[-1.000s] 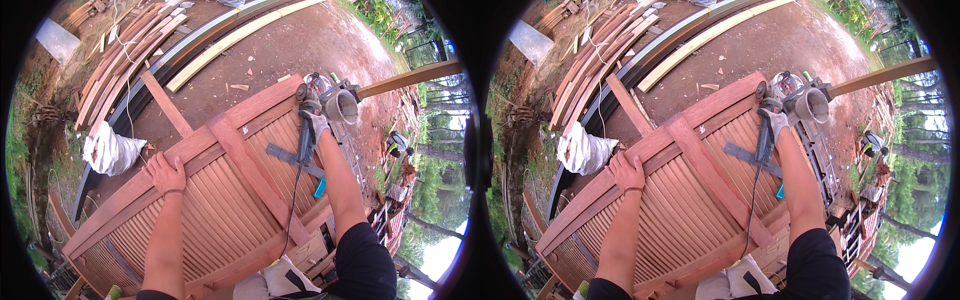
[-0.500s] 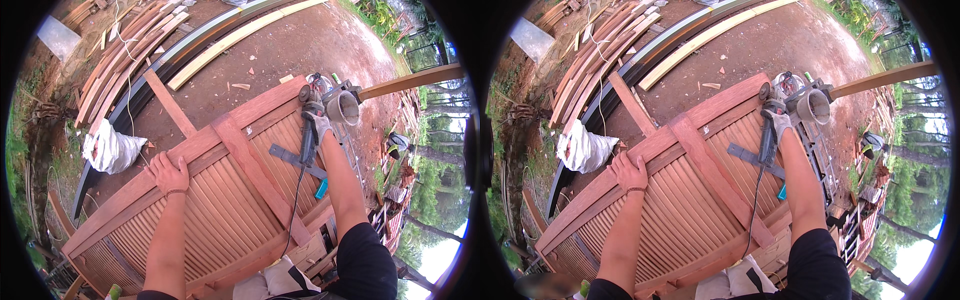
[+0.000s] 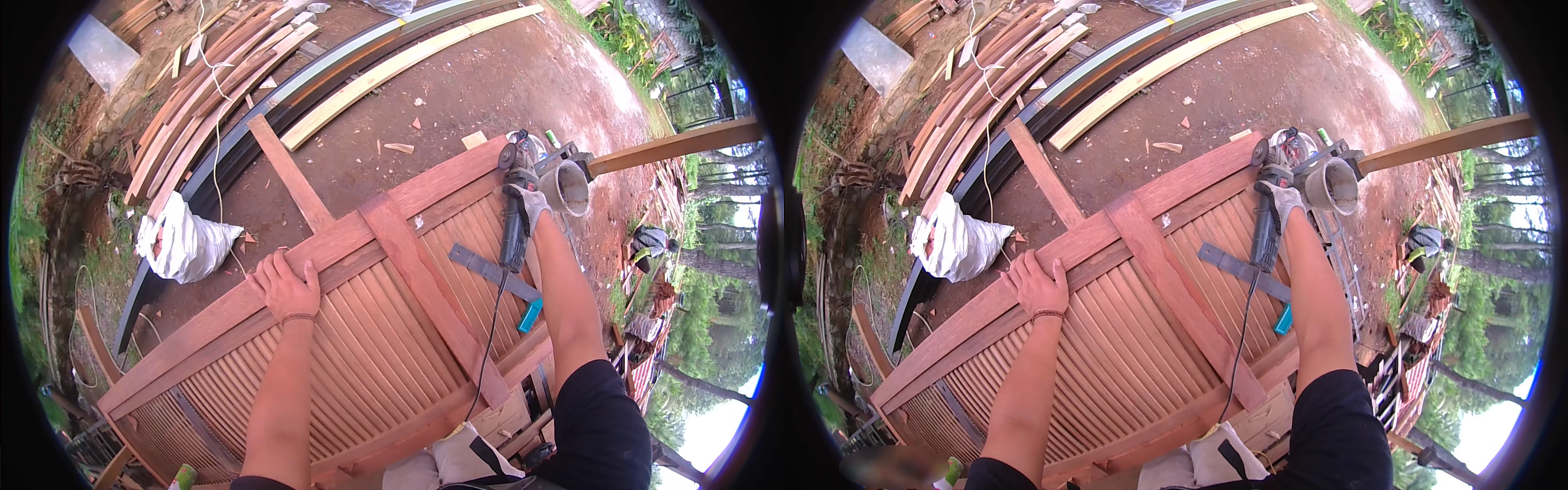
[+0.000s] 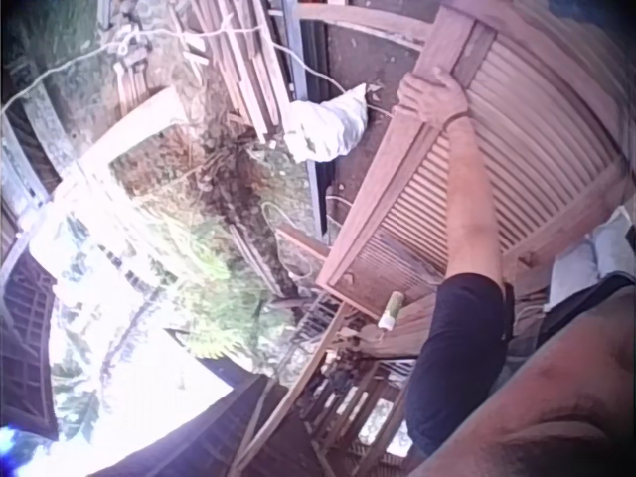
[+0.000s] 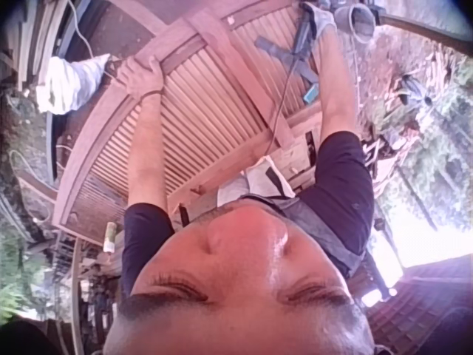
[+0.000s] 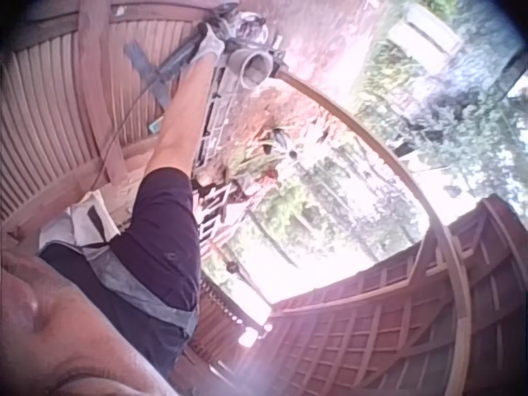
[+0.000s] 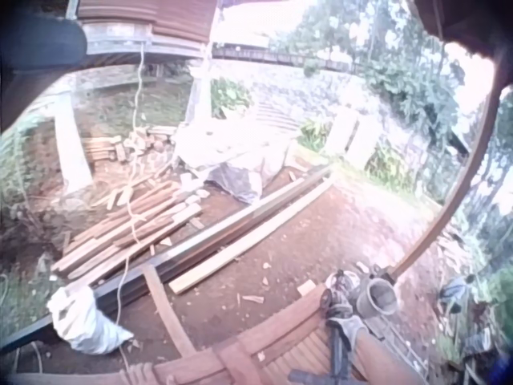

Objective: The person measures and marks a wooden slatted panel using a try square and pencil. They then use a hand saw to cut along the marked line on the panel's frame. Finally, they use a power sander to smooth the cut edge of the wood.

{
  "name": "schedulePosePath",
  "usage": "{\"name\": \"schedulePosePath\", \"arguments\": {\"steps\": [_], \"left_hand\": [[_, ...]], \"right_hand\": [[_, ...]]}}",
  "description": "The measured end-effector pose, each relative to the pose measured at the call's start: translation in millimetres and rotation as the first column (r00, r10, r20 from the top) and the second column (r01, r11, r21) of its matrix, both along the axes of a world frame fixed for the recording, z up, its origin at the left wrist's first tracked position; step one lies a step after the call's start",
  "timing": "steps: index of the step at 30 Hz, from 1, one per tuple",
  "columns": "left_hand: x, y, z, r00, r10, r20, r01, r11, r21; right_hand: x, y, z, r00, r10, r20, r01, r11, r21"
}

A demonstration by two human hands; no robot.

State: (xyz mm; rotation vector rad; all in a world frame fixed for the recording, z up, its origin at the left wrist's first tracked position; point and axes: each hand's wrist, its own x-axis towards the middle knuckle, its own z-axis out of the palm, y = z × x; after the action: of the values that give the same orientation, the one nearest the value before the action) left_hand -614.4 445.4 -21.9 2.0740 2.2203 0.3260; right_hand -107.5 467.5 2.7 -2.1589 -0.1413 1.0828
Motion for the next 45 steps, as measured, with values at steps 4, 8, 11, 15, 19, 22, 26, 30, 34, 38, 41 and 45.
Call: {"name": "schedulePosePath", "arguments": {"steps": [4, 8, 11, 15, 19, 22, 26, 30, 34, 38, 41, 45], "left_hand": [[0.4, -0.1, -0.5, 1.000, -0.001, 0.004, 0.001, 1.000, -0.006], [-1.0, 0.1, -0.3, 1.000, 0.005, 0.008, -0.005, 1.000, -0.005], [-1.4, 0.1, 2.7, 1.000, 0.012, 0.021, -0.012, 1.000, -0.013], [0.8, 0.3, 2.5, 0.999, 0.012, 0.036, -0.011, 1.000, -0.021], [1.8, 0.4, 3.4, 0.999, 0.009, 0.043, -0.007, 0.999, -0.036], [-2.9, 0.2, 5.3, 0.999, 0.022, 0.030, -0.021, 0.999, -0.037], [0.5, 0.5, 3.8, 0.999, 0.009, 0.045, -0.008, 1.000, -0.020], [2.1, -0.5, 2.6, 0.999, 0.007, 0.039, -0.006, 1.000, -0.010], [-1.5, -2.9, 2.2, 0.999, 0.030, 0.034, -0.030, 1.000, -0.002], [-2.7, 0.0, -1.9, 0.999, 0.025, 0.042, -0.027, 0.999, 0.036], [2.7, -2.9, -5.9, 0.998, 0.001, 0.066, -0.004, 0.999, 0.042], [0.7, -7.4, -5.3, 0.998, -0.004, 0.060, 0.000, 0.998, 0.060]], "right_hand": [[15.3, 7.9, -13.0, 0.994, 0.063, 0.089, -0.059, 0.997, -0.052], [31.0, 20.2, -18.5, 0.991, 0.076, 0.110, -0.071, 0.996, -0.051], [38.9, 27.1, -29.5, 0.988, 0.098, 0.119, -0.092, 0.994, -0.055], [65.4, 35.8, -41.8, 0.979, 0.108, 0.173, -0.098, 0.993, -0.067], [72.1, 38.6, -43.8, 0.975, 0.111, 0.193, -0.094, 0.991, -0.091], [43.3, 49.2, -24.3, 0.979, 0.127, 0.159, -0.119, 0.991, -0.055], [24.1, 49.7, 4.6, 0.991, 0.068, 0.118, -0.067, 0.998, -0.013], [28.7, 57.3, 3.8, 0.987, 0.082, 0.137, -0.081, 0.997, -0.012], [30.1, 71.9, -1.8, 0.982, 0.113, 0.154, -0.113, 0.994, -0.011], [29.9, 76.9, -2.1, 0.979, 0.121, 0.164, -0.124, 0.992, 0.004], [34.0, 60.3, 5.4, 0.983, 0.099, 0.158, -0.106, 0.993, 0.041], [-7.0, -33.6, 12.6, 0.996, 0.040, -0.075, -0.024, 0.978, 0.207]]}}
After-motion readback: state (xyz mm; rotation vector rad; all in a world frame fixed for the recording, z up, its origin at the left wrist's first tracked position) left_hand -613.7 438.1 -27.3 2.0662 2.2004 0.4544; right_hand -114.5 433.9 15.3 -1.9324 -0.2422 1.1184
